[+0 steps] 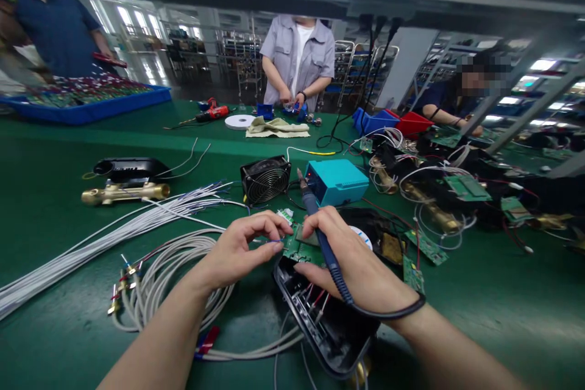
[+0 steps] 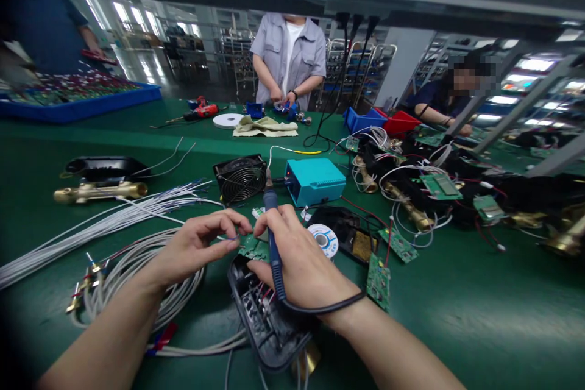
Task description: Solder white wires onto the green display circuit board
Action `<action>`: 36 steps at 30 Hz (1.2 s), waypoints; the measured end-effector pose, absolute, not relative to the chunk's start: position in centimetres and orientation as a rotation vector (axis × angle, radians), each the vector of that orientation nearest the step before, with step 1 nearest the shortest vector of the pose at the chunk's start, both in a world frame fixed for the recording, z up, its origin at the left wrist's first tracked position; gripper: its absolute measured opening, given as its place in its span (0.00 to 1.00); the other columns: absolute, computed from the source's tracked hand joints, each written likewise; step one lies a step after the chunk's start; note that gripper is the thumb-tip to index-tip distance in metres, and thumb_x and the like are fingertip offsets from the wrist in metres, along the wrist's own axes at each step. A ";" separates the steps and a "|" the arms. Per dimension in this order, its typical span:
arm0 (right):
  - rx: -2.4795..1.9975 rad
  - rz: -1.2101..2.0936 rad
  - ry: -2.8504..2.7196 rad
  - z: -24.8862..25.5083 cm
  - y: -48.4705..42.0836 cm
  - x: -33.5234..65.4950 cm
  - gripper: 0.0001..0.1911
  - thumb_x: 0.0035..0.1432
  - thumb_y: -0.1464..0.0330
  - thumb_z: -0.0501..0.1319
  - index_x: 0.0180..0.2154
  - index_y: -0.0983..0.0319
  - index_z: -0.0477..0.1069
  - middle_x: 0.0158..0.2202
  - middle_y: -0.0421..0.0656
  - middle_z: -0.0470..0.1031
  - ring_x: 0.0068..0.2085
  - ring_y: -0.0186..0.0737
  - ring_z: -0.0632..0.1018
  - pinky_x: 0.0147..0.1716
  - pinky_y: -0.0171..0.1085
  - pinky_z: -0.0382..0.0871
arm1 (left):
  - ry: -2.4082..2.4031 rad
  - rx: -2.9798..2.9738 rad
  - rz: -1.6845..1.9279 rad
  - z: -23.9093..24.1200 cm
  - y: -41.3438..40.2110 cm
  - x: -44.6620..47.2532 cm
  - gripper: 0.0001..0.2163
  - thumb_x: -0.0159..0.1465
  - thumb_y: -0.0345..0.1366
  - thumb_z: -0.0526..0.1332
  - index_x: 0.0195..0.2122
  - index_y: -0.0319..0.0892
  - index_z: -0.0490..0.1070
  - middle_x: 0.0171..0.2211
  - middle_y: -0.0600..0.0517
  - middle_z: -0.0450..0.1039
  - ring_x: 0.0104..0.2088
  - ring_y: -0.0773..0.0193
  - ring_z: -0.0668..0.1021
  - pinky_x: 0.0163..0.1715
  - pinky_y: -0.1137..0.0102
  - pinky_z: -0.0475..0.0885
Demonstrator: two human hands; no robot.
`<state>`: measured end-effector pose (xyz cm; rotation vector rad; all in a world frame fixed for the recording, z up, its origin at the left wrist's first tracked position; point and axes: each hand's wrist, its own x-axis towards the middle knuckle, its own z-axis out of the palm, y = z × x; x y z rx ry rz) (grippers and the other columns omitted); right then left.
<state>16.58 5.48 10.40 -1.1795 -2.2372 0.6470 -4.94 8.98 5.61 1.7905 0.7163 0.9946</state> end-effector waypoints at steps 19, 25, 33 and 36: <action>-0.905 0.567 -1.005 6.6 0.7 19.0 0.13 0.60 0.57 0.63 0.35 0.59 0.80 0.22 0.40 0.76 0.21 0.37 0.75 0.22 0.37 0.70 | 0.793 1.881 0.886 7.1 9.4 -5.1 0.03 0.62 0.28 0.61 0.30 0.40 0.70 0.40 0.48 0.78 0.40 0.63 0.78 0.41 0.70 0.71; -0.908 0.676 -0.990 6.5 1.3 19.0 0.12 0.62 0.61 0.60 0.34 0.60 0.79 0.18 0.41 0.73 0.19 0.37 0.73 0.16 0.34 0.67 | 0.800 1.918 0.843 7.9 9.4 -5.2 0.03 0.61 0.29 0.61 0.29 0.40 0.72 0.40 0.47 0.79 0.39 0.61 0.79 0.39 0.69 0.72; -0.913 0.677 -1.087 6.2 1.0 18.8 0.12 0.64 0.61 0.58 0.35 0.59 0.79 0.19 0.40 0.73 0.20 0.37 0.74 0.16 0.33 0.69 | 0.822 1.984 0.832 8.1 9.5 -5.1 0.03 0.60 0.29 0.61 0.29 0.41 0.71 0.40 0.47 0.79 0.39 0.61 0.79 0.40 0.69 0.72; -0.908 0.692 -1.095 6.1 0.9 18.7 0.12 0.65 0.62 0.58 0.36 0.59 0.79 0.19 0.41 0.73 0.20 0.37 0.74 0.16 0.32 0.69 | 0.831 1.999 0.824 8.1 9.5 -5.1 0.03 0.60 0.30 0.61 0.29 0.41 0.72 0.40 0.47 0.79 0.39 0.61 0.79 0.39 0.68 0.73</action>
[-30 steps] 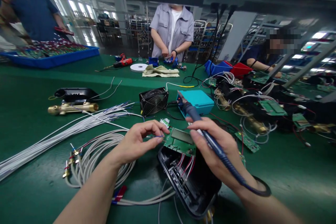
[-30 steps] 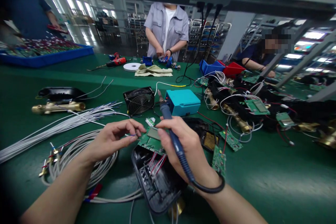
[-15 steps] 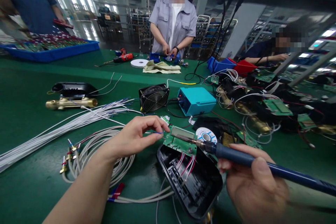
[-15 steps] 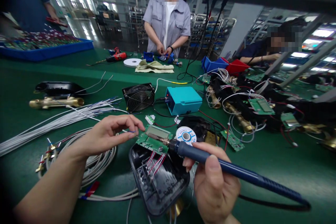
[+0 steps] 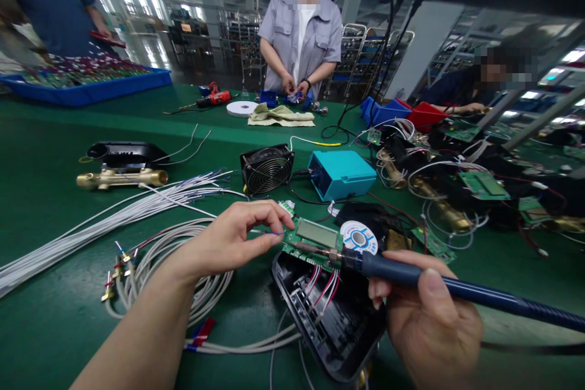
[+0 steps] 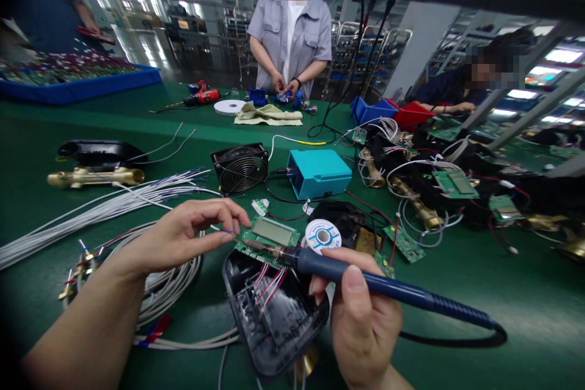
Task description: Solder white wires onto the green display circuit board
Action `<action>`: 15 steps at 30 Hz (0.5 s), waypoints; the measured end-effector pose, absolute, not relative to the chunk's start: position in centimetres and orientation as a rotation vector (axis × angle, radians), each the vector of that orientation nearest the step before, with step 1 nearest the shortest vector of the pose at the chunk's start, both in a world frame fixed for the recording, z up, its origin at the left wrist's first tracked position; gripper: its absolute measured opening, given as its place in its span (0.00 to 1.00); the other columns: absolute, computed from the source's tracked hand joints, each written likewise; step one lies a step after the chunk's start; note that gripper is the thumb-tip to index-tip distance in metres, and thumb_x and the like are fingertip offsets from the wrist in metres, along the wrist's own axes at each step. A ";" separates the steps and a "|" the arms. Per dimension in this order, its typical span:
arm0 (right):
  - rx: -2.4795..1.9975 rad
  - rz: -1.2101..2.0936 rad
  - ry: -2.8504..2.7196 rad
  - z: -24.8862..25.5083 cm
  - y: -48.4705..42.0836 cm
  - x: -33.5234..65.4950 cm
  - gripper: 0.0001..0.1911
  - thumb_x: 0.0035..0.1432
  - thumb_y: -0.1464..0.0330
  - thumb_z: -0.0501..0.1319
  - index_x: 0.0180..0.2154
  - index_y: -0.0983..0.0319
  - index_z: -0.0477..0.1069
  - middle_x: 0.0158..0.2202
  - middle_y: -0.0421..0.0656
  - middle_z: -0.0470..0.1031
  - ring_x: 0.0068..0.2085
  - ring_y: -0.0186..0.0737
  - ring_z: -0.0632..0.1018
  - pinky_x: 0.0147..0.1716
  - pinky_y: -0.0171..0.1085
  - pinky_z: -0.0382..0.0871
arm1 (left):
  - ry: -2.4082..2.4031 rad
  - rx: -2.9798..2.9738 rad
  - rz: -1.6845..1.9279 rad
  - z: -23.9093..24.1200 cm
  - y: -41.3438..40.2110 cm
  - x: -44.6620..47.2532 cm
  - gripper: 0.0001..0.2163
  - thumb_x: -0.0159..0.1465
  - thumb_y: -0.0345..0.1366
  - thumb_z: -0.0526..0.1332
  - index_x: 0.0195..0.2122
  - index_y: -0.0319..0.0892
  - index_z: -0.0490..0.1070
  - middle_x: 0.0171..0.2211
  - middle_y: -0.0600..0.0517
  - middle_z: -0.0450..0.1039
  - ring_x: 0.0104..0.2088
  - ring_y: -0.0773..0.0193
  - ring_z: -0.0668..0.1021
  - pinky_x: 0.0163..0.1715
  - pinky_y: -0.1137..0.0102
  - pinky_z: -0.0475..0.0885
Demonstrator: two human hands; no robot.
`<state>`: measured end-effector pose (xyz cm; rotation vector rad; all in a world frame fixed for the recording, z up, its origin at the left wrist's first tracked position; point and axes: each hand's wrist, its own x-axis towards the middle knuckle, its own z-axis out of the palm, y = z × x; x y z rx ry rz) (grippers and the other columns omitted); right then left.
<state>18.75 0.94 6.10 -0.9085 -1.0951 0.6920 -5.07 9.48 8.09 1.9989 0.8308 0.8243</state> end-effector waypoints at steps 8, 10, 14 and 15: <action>-0.911 0.703 -1.108 6.0 1.0 18.7 0.12 0.65 0.62 0.58 0.36 0.59 0.79 0.19 0.40 0.73 0.21 0.35 0.74 0.17 0.31 0.70 | 0.825 1.992 0.840 8.1 9.3 -5.0 0.04 0.60 0.29 0.60 0.28 0.40 0.72 0.40 0.47 0.79 0.40 0.61 0.79 0.40 0.69 0.72; -0.914 0.699 -1.109 6.1 1.0 18.7 0.12 0.65 0.62 0.58 0.35 0.60 0.78 0.19 0.40 0.73 0.20 0.35 0.74 0.17 0.31 0.69 | 0.828 1.990 0.845 8.1 9.3 -5.0 0.04 0.60 0.29 0.60 0.28 0.40 0.72 0.40 0.47 0.79 0.40 0.60 0.79 0.41 0.68 0.72; -0.921 0.695 -1.126 6.1 1.0 18.7 0.12 0.65 0.62 0.58 0.36 0.59 0.78 0.19 0.40 0.73 0.20 0.36 0.74 0.16 0.31 0.70 | 0.833 1.993 0.839 8.1 9.4 -5.0 0.04 0.59 0.29 0.60 0.28 0.40 0.72 0.40 0.46 0.79 0.40 0.59 0.79 0.41 0.67 0.73; -0.921 0.694 -1.132 6.1 1.0 18.7 0.12 0.65 0.62 0.58 0.36 0.59 0.78 0.19 0.40 0.73 0.20 0.36 0.74 0.16 0.32 0.70 | 0.833 1.995 0.840 8.1 9.4 -5.0 0.04 0.59 0.29 0.60 0.28 0.40 0.72 0.40 0.46 0.79 0.40 0.59 0.79 0.41 0.67 0.73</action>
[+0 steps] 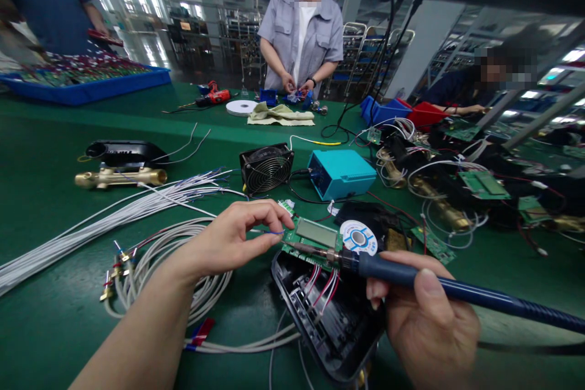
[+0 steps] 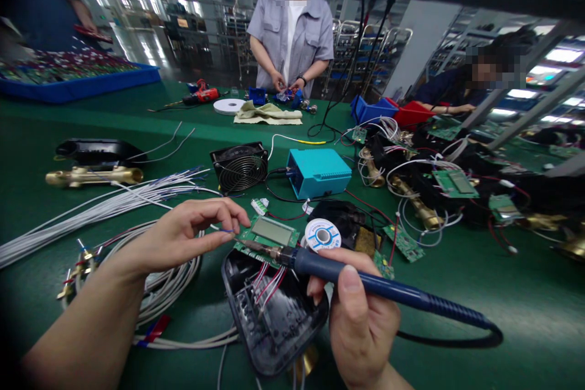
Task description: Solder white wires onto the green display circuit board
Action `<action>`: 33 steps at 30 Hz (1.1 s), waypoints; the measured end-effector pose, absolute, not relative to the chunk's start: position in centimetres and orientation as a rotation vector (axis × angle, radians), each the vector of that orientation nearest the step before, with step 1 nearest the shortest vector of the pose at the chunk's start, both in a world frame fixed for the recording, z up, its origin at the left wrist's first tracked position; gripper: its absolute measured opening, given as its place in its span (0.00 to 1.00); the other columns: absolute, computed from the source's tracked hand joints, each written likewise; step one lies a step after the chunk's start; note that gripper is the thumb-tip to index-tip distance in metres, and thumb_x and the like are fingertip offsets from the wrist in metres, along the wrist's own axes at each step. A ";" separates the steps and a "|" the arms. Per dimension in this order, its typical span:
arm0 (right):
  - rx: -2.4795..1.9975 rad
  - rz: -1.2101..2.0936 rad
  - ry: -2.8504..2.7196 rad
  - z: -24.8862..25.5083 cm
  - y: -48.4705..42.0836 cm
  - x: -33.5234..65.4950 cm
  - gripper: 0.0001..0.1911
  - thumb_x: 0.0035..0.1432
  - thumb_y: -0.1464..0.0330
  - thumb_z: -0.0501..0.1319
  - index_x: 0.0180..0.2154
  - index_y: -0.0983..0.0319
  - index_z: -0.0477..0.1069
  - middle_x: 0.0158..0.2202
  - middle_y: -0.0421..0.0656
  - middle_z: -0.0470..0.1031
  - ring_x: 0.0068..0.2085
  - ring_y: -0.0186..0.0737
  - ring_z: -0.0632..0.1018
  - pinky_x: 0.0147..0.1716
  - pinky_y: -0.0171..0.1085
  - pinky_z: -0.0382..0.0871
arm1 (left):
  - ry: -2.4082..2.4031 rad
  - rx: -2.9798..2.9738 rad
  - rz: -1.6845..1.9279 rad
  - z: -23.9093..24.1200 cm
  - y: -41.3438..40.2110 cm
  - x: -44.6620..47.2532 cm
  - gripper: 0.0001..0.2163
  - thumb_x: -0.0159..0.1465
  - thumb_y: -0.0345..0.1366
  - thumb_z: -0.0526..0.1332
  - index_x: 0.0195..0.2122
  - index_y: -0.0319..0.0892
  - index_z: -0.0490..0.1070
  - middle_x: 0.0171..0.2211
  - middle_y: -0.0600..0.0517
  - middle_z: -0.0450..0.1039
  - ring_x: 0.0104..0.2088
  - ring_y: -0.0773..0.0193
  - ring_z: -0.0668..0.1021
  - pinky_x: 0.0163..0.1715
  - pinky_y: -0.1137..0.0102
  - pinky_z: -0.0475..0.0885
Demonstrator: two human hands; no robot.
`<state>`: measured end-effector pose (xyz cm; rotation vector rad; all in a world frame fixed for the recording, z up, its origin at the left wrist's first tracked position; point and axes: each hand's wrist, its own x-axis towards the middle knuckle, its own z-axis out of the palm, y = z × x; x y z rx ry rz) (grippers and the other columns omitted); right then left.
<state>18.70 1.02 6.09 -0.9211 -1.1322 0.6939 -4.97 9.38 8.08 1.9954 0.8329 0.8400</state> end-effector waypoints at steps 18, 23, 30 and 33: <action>-0.858 0.641 -0.938 6.2 1.3 18.8 0.12 0.61 0.60 0.62 0.34 0.61 0.79 0.19 0.40 0.74 0.19 0.36 0.74 0.18 0.33 0.69 | 0.800 1.962 0.849 7.8 9.4 -5.0 0.04 0.60 0.28 0.60 0.29 0.40 0.71 0.40 0.47 0.78 0.41 0.61 0.79 0.41 0.68 0.71; -0.788 0.571 -1.094 5.4 1.7 18.9 0.11 0.66 0.63 0.60 0.46 0.57 0.76 0.31 0.40 0.81 0.31 0.39 0.81 0.29 0.37 0.78 | 0.791 1.967 0.850 7.7 9.5 -5.0 0.04 0.61 0.29 0.60 0.29 0.40 0.70 0.40 0.46 0.78 0.40 0.60 0.78 0.40 0.68 0.71; -0.862 0.436 -1.461 4.4 1.8 19.3 0.14 0.67 0.72 0.58 0.52 0.53 0.72 0.48 0.40 0.80 0.48 0.40 0.81 0.52 0.41 0.75 | 0.769 1.963 0.833 7.8 9.5 -5.0 0.04 0.61 0.29 0.60 0.29 0.39 0.70 0.41 0.47 0.77 0.42 0.63 0.78 0.42 0.69 0.70; -0.963 0.387 -1.587 4.6 2.1 19.4 0.13 0.64 0.73 0.61 0.49 0.53 0.72 0.49 0.39 0.79 0.53 0.37 0.78 0.56 0.37 0.70 | 0.762 1.963 0.838 7.7 9.5 -5.1 0.04 0.61 0.29 0.59 0.29 0.39 0.69 0.41 0.47 0.77 0.42 0.63 0.78 0.43 0.69 0.70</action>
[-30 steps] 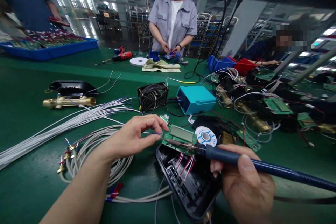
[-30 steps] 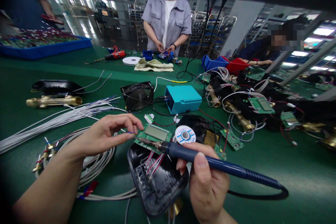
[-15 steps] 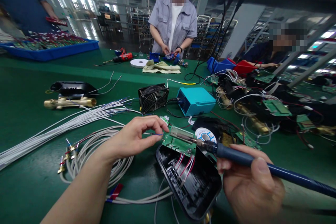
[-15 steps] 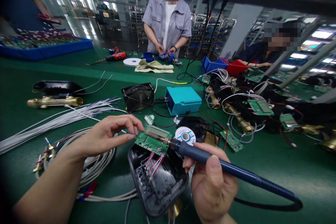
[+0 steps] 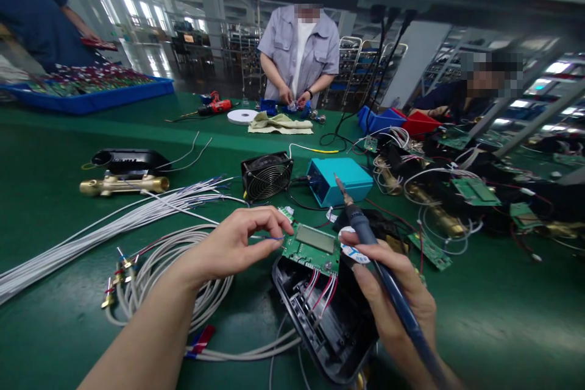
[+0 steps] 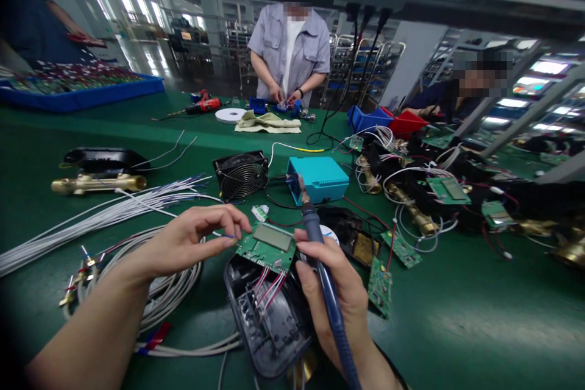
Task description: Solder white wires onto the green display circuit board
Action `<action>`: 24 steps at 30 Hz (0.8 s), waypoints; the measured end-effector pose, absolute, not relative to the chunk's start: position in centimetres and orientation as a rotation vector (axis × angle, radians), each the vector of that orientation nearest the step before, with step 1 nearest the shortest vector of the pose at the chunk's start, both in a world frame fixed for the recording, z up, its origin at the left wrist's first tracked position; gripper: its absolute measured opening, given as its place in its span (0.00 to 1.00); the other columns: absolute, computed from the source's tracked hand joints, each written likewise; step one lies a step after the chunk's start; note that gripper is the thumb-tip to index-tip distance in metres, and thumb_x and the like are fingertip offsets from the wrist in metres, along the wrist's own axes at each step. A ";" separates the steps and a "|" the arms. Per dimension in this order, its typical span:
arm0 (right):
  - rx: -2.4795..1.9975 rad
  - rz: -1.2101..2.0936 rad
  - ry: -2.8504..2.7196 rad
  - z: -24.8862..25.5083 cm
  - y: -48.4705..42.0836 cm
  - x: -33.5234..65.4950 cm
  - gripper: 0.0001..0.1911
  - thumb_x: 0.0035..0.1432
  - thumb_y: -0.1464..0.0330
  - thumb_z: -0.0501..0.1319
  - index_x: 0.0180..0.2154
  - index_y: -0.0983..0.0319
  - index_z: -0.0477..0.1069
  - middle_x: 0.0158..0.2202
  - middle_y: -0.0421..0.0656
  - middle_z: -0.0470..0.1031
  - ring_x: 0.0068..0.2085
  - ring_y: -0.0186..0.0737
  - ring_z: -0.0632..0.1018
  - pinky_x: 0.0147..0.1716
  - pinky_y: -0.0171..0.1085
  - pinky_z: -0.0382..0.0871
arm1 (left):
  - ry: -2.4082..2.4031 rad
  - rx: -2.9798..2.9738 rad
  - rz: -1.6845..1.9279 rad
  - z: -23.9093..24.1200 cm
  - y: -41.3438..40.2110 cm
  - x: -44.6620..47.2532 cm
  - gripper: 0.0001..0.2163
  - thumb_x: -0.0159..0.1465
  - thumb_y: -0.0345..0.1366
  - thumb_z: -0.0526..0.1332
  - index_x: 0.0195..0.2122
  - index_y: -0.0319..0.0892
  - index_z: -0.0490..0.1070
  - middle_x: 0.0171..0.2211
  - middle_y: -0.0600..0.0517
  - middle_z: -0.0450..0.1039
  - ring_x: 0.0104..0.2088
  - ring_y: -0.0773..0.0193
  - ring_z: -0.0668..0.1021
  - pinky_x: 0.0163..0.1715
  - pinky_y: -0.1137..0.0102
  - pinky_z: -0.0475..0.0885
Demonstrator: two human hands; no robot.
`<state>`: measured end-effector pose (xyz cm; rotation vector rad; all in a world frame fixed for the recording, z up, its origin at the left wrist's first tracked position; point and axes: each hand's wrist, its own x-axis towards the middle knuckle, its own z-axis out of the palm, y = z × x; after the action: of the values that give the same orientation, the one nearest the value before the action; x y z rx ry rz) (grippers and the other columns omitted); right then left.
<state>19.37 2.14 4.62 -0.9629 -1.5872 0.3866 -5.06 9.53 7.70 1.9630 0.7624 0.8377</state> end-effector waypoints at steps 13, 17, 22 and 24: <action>-1.025 0.243 -1.841 6.9 3.3 19.3 0.07 0.65 0.72 0.59 0.42 0.54 0.71 0.44 0.42 0.74 0.45 0.35 0.78 0.44 0.31 0.72 | 0.725 1.900 0.888 7.0 9.7 -5.1 0.04 0.61 0.28 0.61 0.29 0.39 0.70 0.40 0.48 0.77 0.41 0.62 0.77 0.43 0.68 0.70; -0.966 0.023 -1.998 8.2 4.5 17.5 0.09 0.67 0.71 0.55 0.41 0.55 0.73 0.40 0.43 0.72 0.38 0.36 0.78 0.35 0.32 0.73 | 0.717 1.848 1.009 6.9 9.5 -4.9 0.04 0.58 0.26 0.64 0.28 0.39 0.74 0.37 0.48 0.79 0.38 0.63 0.78 0.41 0.69 0.70; -0.904 -0.290 -2.083 7.3 7.3 15.9 0.12 0.68 0.67 0.53 0.40 0.54 0.76 0.39 0.45 0.73 0.36 0.40 0.79 0.30 0.33 0.73 | 0.737 1.891 1.231 6.7 9.2 -4.4 0.06 0.57 0.32 0.69 0.24 0.39 0.78 0.29 0.47 0.80 0.33 0.62 0.80 0.36 0.71 0.73; -0.765 -0.293 -2.094 6.7 8.8 15.6 0.12 0.68 0.64 0.54 0.38 0.54 0.76 0.36 0.45 0.73 0.32 0.39 0.78 0.27 0.32 0.73 | 0.754 1.922 1.307 6.2 9.5 -4.3 0.10 0.58 0.38 0.69 0.23 0.38 0.79 0.27 0.46 0.80 0.30 0.62 0.80 0.33 0.72 0.74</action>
<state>15.63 8.85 6.68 -0.7652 -2.0935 -0.2929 -4.32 9.54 6.23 1.9219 0.7544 1.3070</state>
